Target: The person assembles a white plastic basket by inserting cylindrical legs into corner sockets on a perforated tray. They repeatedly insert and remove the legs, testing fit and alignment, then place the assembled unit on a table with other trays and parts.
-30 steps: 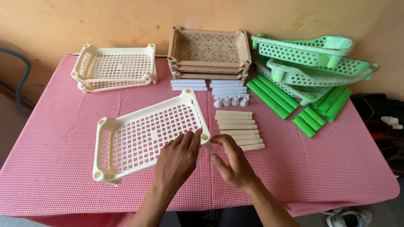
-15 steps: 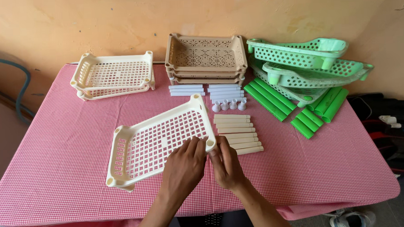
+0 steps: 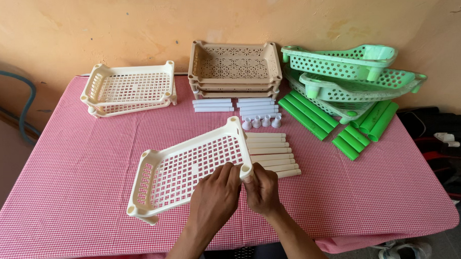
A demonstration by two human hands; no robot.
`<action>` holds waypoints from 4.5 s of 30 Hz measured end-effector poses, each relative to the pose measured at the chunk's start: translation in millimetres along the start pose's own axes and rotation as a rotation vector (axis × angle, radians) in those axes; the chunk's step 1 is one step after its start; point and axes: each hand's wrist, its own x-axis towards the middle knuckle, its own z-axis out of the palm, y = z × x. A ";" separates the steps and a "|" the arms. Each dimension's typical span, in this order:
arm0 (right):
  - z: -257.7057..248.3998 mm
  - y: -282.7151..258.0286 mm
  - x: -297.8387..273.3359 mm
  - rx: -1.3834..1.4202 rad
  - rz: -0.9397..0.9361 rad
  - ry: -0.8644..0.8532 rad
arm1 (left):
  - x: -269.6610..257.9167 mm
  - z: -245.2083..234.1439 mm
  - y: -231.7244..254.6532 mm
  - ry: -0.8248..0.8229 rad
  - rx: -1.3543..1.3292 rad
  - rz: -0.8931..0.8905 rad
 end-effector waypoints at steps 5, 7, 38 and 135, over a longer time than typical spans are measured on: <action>3.5 0.9 -12.8 0.064 -0.014 0.004 | 1.4 -4.2 2.1 0.163 0.055 0.068; 4.1 4.4 -17.9 0.081 0.046 -0.033 | 1.6 -5.4 -1.2 0.126 0.030 0.072; 67.7 73.1 109.1 0.069 0.225 -0.515 | -128.0 -12.1 -125.9 0.042 0.304 -0.143; 86.7 44.2 103.2 0.028 0.044 -0.358 | -212.0 -20.3 -156.4 0.550 -0.057 0.002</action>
